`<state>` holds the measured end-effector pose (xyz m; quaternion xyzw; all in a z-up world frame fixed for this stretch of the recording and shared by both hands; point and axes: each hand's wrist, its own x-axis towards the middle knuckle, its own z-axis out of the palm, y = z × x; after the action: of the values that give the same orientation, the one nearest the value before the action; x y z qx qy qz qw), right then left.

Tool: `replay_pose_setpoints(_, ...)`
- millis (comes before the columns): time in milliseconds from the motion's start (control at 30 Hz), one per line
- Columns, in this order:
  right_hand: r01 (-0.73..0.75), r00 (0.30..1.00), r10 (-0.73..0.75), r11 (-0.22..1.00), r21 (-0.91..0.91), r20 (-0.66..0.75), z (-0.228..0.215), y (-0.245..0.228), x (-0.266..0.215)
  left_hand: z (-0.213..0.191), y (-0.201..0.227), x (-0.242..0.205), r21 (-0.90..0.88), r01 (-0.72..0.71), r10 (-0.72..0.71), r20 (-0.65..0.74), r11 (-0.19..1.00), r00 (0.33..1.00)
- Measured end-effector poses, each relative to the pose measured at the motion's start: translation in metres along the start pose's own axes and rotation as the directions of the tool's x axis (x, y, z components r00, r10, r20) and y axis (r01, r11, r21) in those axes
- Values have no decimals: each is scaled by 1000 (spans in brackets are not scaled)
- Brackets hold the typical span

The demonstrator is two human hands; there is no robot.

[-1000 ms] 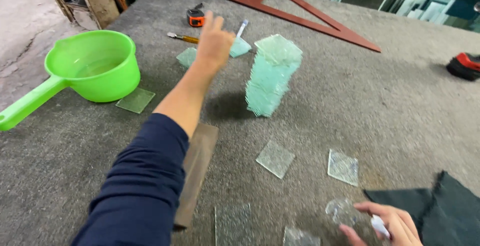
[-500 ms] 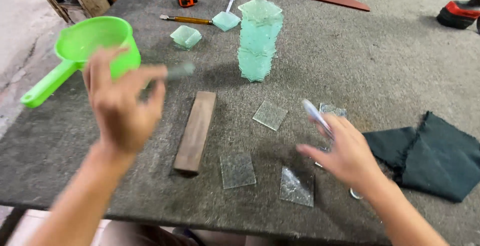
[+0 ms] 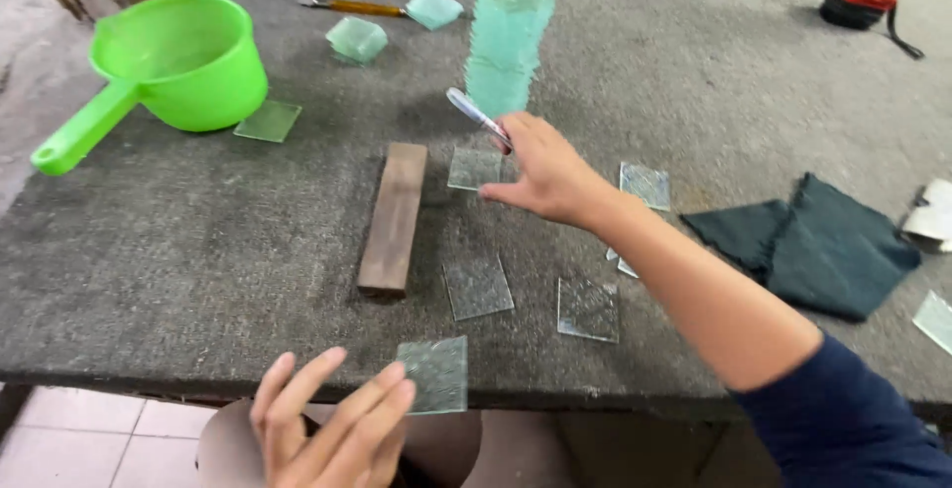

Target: Marking small glass pieces with a marker and then grinding the edges using a handheld angle grinder.

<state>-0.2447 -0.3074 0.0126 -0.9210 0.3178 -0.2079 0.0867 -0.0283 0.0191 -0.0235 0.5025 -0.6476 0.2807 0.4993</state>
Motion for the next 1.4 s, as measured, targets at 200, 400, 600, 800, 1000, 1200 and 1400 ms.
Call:
replay_pose_setpoints(200,-279,899,273,960,-30,342,-100,-88,-123,15,23,11,-164,-151,167,87,975,982)
replay_pose_setpoints(400,-164,930,175,984,-61,322,-75,-58,-187,38,29,6,-169,-235,241,16,957,970)
replay_pose_setpoints(600,-350,827,379,925,-146,416,-73,-66,-89,34,48,13,-199,-217,234,65,956,970)
replay_pose_setpoints(800,8,982,-11,1000,17,187,6,15,-2,80,70,36,-165,-207,241,216,964,946)
replay_pose_setpoints(1000,-428,865,448,894,-135,226,-122,-49,-96,93,69,36,-241,-121,197,321,963,926)
replay_pose_setpoints(1200,-490,834,508,862,-131,216,-114,-21,-200,89,62,25,-229,78,69,569,970,820)
replay_pose_setpoints(1400,-405,906,400,914,10,136,-85,-12,-191,88,62,27,-247,181,18,636,952,772)
